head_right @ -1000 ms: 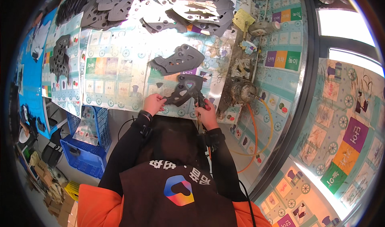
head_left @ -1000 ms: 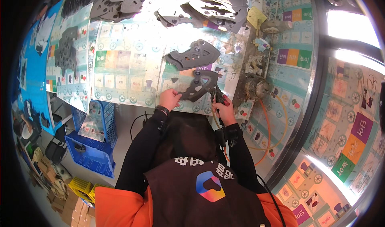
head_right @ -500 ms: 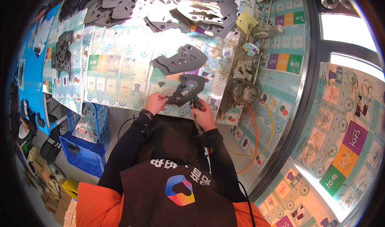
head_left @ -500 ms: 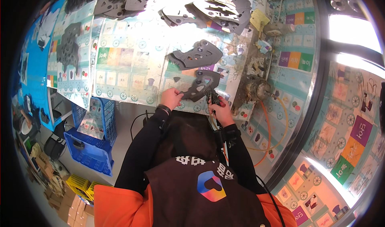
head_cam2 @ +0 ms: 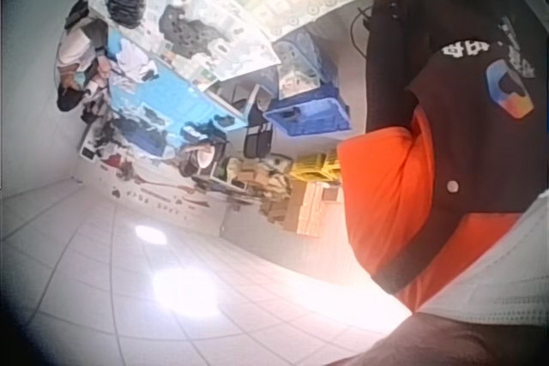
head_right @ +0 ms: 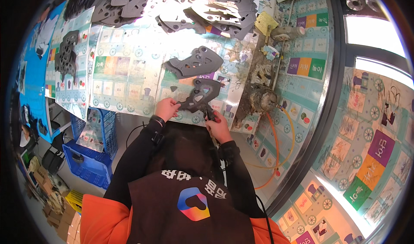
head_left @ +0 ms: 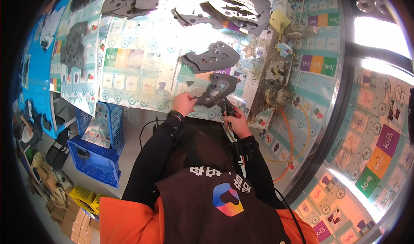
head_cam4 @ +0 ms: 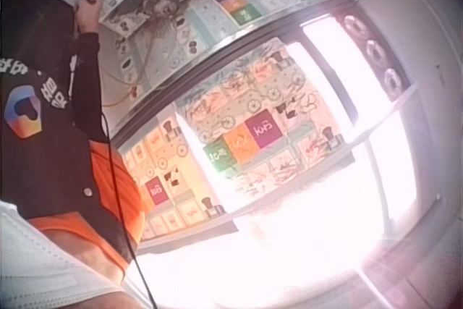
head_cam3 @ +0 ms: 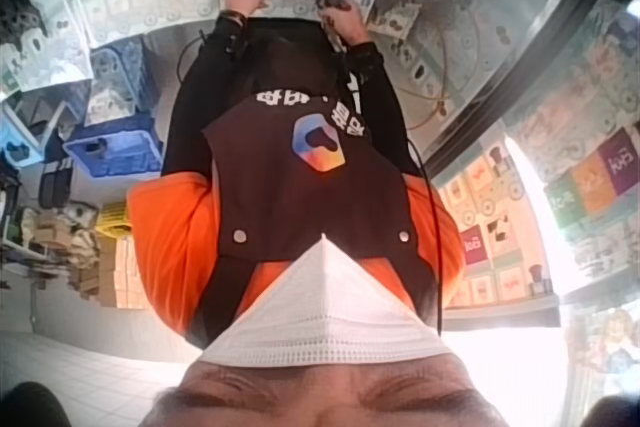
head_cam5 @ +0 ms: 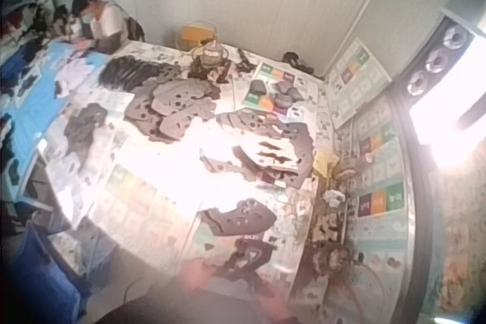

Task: Manually clean and trim excess material from shoe components using a hand tool.

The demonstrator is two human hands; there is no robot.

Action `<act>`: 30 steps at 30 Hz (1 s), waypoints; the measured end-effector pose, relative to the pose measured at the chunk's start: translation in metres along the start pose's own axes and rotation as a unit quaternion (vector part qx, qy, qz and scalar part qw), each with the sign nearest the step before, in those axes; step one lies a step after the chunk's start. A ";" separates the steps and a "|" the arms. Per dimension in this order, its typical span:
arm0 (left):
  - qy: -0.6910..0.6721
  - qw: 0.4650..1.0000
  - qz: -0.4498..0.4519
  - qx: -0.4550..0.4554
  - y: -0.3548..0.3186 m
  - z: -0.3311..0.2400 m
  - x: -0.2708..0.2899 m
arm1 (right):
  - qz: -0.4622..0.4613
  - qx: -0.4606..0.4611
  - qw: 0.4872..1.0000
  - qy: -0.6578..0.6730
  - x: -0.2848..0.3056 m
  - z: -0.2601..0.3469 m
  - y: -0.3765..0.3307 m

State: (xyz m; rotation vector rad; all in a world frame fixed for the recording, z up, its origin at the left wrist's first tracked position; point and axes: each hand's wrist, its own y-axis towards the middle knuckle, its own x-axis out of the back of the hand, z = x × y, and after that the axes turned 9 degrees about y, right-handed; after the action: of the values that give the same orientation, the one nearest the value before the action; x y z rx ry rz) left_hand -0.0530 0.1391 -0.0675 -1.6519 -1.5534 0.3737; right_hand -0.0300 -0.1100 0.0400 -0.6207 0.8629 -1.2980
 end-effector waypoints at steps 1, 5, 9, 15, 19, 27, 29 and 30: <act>-0.004 1.000 0.002 0.004 0.000 -0.002 0.000 | -0.007 0.007 1.000 -0.003 0.001 0.000 0.000; -0.004 1.000 0.000 0.003 -0.001 0.000 0.000 | -0.011 0.010 1.000 0.012 -0.005 0.002 -0.003; -0.010 1.000 0.000 0.008 -0.003 -0.002 0.000 | 0.011 -0.005 1.000 -0.014 -0.011 0.008 -0.003; -0.007 1.000 0.000 0.009 -0.003 -0.004 -0.002 | 0.031 0.011 0.999 -0.030 -0.015 0.002 0.001; 0.005 1.000 0.004 0.004 -0.001 -0.002 -0.001 | 0.045 -0.007 0.997 -0.060 -0.014 0.001 0.000; -0.035 0.998 0.044 -0.025 -0.009 -0.009 0.013 | 0.071 0.030 0.997 -0.027 -0.010 0.019 -0.022; -0.054 0.996 0.070 -0.022 -0.013 -0.010 0.029 | 0.053 0.055 0.996 -0.036 -0.004 0.021 -0.027; -0.047 0.996 0.064 -0.027 -0.018 -0.012 0.042 | 0.058 0.063 0.996 -0.032 -0.002 0.023 -0.030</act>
State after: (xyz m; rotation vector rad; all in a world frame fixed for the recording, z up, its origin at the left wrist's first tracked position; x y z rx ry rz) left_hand -0.0484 0.1718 -0.0343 -1.8043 -1.5435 0.4866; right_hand -0.0271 -0.1157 0.0772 -0.5024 0.7483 -1.2113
